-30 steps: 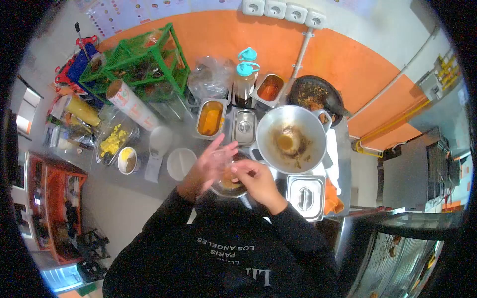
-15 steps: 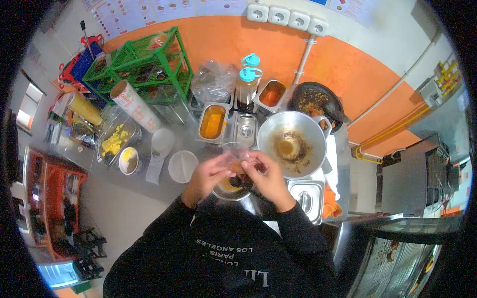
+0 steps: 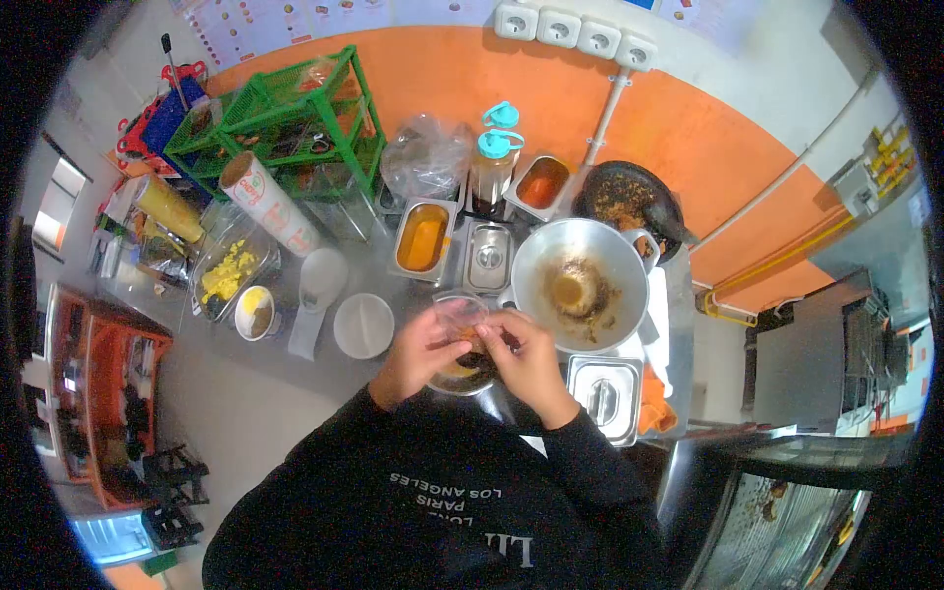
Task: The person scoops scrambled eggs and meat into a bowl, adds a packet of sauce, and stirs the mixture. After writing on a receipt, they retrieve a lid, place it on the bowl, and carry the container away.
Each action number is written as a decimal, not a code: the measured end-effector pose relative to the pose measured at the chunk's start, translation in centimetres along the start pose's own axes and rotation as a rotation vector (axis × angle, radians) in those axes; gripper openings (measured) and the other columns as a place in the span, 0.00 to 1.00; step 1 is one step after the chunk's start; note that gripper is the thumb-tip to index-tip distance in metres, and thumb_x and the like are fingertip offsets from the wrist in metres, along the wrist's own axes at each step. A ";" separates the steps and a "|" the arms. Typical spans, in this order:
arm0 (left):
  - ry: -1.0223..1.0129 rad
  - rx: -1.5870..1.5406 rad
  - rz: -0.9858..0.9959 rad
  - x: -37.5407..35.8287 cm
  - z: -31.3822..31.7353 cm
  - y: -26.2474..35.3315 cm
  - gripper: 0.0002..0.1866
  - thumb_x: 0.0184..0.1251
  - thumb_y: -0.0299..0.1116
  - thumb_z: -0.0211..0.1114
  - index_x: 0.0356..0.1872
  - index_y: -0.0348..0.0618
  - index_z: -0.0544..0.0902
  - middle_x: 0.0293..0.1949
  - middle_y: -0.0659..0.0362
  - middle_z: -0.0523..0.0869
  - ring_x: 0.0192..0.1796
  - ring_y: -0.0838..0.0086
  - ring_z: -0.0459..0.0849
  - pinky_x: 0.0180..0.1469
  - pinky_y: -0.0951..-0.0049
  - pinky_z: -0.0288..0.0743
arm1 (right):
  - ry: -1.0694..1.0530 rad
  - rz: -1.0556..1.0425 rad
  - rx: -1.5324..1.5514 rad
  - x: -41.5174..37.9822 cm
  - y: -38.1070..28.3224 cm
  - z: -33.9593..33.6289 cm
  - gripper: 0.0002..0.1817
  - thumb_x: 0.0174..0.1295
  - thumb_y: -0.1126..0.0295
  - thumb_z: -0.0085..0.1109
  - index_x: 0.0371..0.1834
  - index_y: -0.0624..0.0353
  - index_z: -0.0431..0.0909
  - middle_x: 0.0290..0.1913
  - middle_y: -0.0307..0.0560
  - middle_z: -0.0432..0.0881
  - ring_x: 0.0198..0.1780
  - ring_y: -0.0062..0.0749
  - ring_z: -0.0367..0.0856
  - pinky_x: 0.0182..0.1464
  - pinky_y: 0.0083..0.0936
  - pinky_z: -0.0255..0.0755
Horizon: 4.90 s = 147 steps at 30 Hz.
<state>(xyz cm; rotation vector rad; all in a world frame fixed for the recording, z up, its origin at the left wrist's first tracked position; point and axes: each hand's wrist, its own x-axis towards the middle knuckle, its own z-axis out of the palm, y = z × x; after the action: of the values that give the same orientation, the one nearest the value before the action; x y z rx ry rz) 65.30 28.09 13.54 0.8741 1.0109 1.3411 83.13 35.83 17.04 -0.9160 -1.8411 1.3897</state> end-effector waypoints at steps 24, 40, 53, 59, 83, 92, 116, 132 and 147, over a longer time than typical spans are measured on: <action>0.102 0.122 0.132 1.6 2.6 4.1 0.08 0.73 0.27 0.64 0.48 0.35 0.80 0.43 0.62 0.85 0.47 0.84 0.82 0.49 0.80 0.78 | 0.055 0.042 0.385 1.4 -0.5 -0.6 0.06 0.67 0.74 0.66 0.44 0.64 0.85 0.42 0.39 0.88 0.42 0.17 0.83 0.47 0.17 0.76; 0.131 0.291 0.379 2.7 2.1 3.9 0.05 0.69 0.27 0.67 0.39 0.37 0.83 0.55 0.55 0.76 0.58 0.74 0.78 0.47 0.77 0.81 | 0.122 0.001 0.395 1.7 -1.3 -0.7 0.03 0.65 0.77 0.66 0.40 0.63 0.84 0.39 0.38 0.87 0.38 0.17 0.81 0.43 0.17 0.75; 0.219 0.051 0.213 0.3 -0.9 5.1 0.05 0.68 0.28 0.68 0.36 0.35 0.85 0.62 0.53 0.73 0.62 0.72 0.75 0.54 0.75 0.76 | 0.071 0.043 0.704 3.0 -0.5 1.4 0.02 0.66 0.77 0.63 0.39 0.63 0.81 0.37 0.46 0.87 0.38 0.29 0.86 0.46 0.25 0.79; 0.179 0.125 0.213 -1.0 -2.5 6.1 0.07 0.68 0.32 0.69 0.35 0.38 0.85 0.62 0.52 0.76 0.66 0.67 0.73 0.67 0.68 0.65 | 0.009 0.152 0.732 3.0 0.2 3.3 0.02 0.68 0.75 0.62 0.39 0.62 0.81 0.38 0.47 0.88 0.40 0.26 0.85 0.48 0.24 0.77; 0.809 0.644 0.042 -11.5 -22.8 8.5 0.16 0.75 0.34 0.61 0.57 0.35 0.80 0.54 0.57 0.82 0.55 0.75 0.79 0.57 0.74 0.74 | -0.387 0.049 -0.504 -0.4 0.5 0.2 0.18 0.66 0.55 0.63 0.49 0.58 0.81 0.48 0.55 0.82 0.45 0.53 0.84 0.48 0.42 0.77; 0.991 0.440 0.126 -15.8 -27.6 8.9 0.18 0.75 0.42 0.64 0.59 0.43 0.81 0.57 0.61 0.83 0.59 0.74 0.80 0.61 0.71 0.74 | 0.208 1.097 -1.127 -14.4 9.9 -21.9 0.32 0.69 0.40 0.51 0.53 0.60 0.84 0.42 0.66 0.86 0.46 0.62 0.85 0.48 0.50 0.78; 0.777 0.599 0.077 -4.1 -32.2 3.3 0.16 0.70 0.38 0.68 0.49 0.36 0.84 0.41 0.57 0.87 0.46 0.76 0.84 0.50 0.75 0.78 | 0.982 0.999 -0.094 -36.6 29.5 -19.3 0.20 0.64 0.59 0.60 0.54 0.57 0.71 0.39 0.47 0.79 0.30 0.41 0.77 0.29 0.35 0.74; 0.469 0.330 -0.119 -18.2 -47.1 14.4 0.10 0.76 0.34 0.62 0.48 0.39 0.79 0.47 0.57 0.86 0.51 0.74 0.85 0.54 0.73 0.81 | 0.201 1.438 0.497 -41.2 35.6 16.1 0.24 0.73 0.50 0.48 0.61 0.56 0.71 0.54 0.54 0.79 0.49 0.57 0.80 0.44 0.56 0.77; 0.206 0.514 -0.104 -17.5 -51.2 6.9 0.06 0.77 0.29 0.58 0.46 0.38 0.76 0.46 0.56 0.88 0.50 0.76 0.85 0.52 0.74 0.77 | 0.245 1.403 0.417 -52.9 34.8 28.6 0.21 0.73 0.56 0.50 0.64 0.53 0.75 0.55 0.54 0.82 0.50 0.52 0.84 0.50 0.50 0.79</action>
<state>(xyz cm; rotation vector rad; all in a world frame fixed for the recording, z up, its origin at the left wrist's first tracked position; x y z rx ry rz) 15.59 8.00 3.74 1.0561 1.5829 1.1127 93.58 -16.30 -27.72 -2.1485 -0.4820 2.1131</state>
